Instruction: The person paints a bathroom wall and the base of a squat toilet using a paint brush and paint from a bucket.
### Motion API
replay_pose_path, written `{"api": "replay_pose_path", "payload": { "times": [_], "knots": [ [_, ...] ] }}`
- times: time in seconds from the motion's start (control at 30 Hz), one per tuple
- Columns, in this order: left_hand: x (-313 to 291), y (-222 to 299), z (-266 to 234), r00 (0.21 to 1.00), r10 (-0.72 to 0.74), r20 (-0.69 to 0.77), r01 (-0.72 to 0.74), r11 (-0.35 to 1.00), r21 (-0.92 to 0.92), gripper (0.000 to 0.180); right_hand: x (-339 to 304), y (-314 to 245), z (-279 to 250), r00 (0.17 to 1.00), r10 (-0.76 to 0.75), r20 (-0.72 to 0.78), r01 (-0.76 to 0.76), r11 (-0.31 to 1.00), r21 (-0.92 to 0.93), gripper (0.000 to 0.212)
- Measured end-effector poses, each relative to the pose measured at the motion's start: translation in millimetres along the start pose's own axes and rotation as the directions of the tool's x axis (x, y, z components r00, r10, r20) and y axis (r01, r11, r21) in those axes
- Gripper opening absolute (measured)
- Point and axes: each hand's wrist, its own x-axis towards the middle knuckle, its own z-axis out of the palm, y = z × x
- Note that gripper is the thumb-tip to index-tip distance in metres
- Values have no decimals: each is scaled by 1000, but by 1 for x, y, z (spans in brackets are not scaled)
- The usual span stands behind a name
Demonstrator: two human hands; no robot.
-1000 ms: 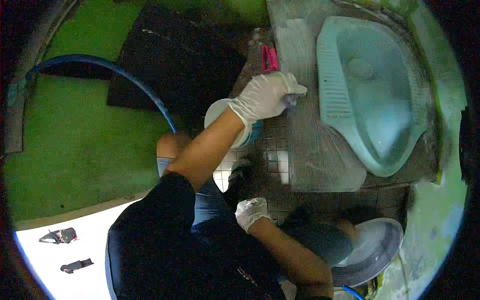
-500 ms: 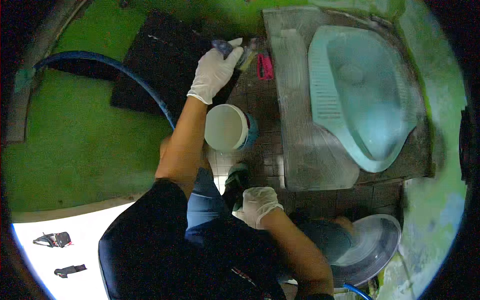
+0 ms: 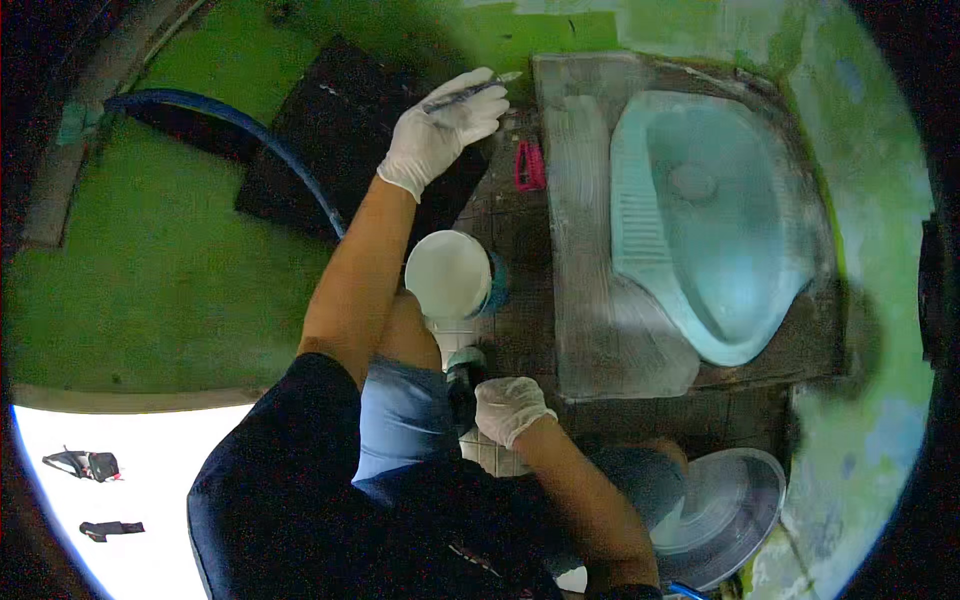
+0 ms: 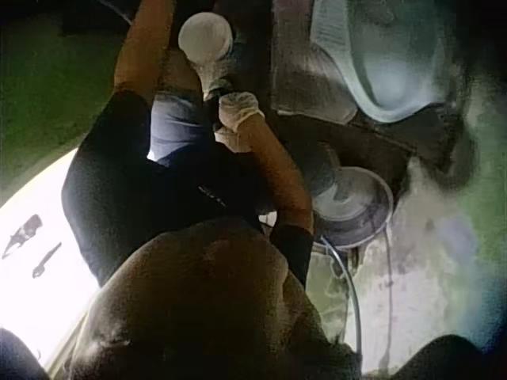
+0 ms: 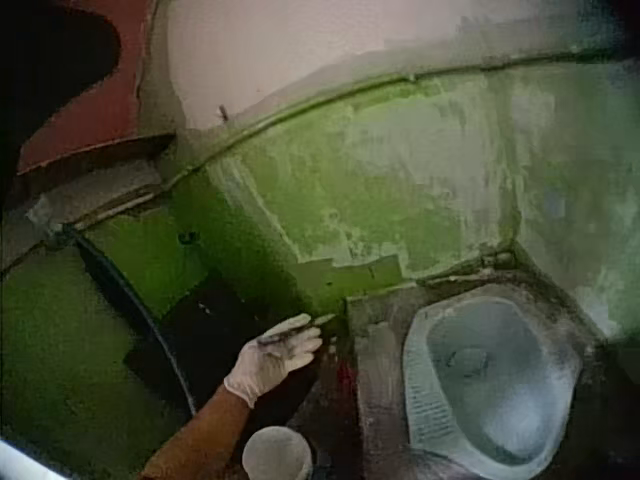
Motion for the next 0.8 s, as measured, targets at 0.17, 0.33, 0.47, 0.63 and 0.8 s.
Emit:
{"api": "replay_pose_path", "payload": {
  "times": [0.17,0.33,0.47,0.63,0.8],
  "knots": [
    [16,-17,-2,976,-87,-201,148,937,316,38,-8,0,-16,995,99,34,-100,994,41,16],
    [54,-50,-16,971,-97,-220,231,628,743,20,-25,-8,-18,984,130,-117,-124,991,58,16],
    [112,-83,-29,953,262,-149,148,22,989,32,-40,-4,2,922,-48,-384,41,999,-26,18],
    [175,-105,-4,978,197,-66,85,-88,992,31,-51,-27,3,835,331,-440,4,795,607,16],
    [235,-146,31,990,131,-47,55,-59,997,30,-82,-36,30,876,354,-328,-370,929,15,14]
  ]
}}
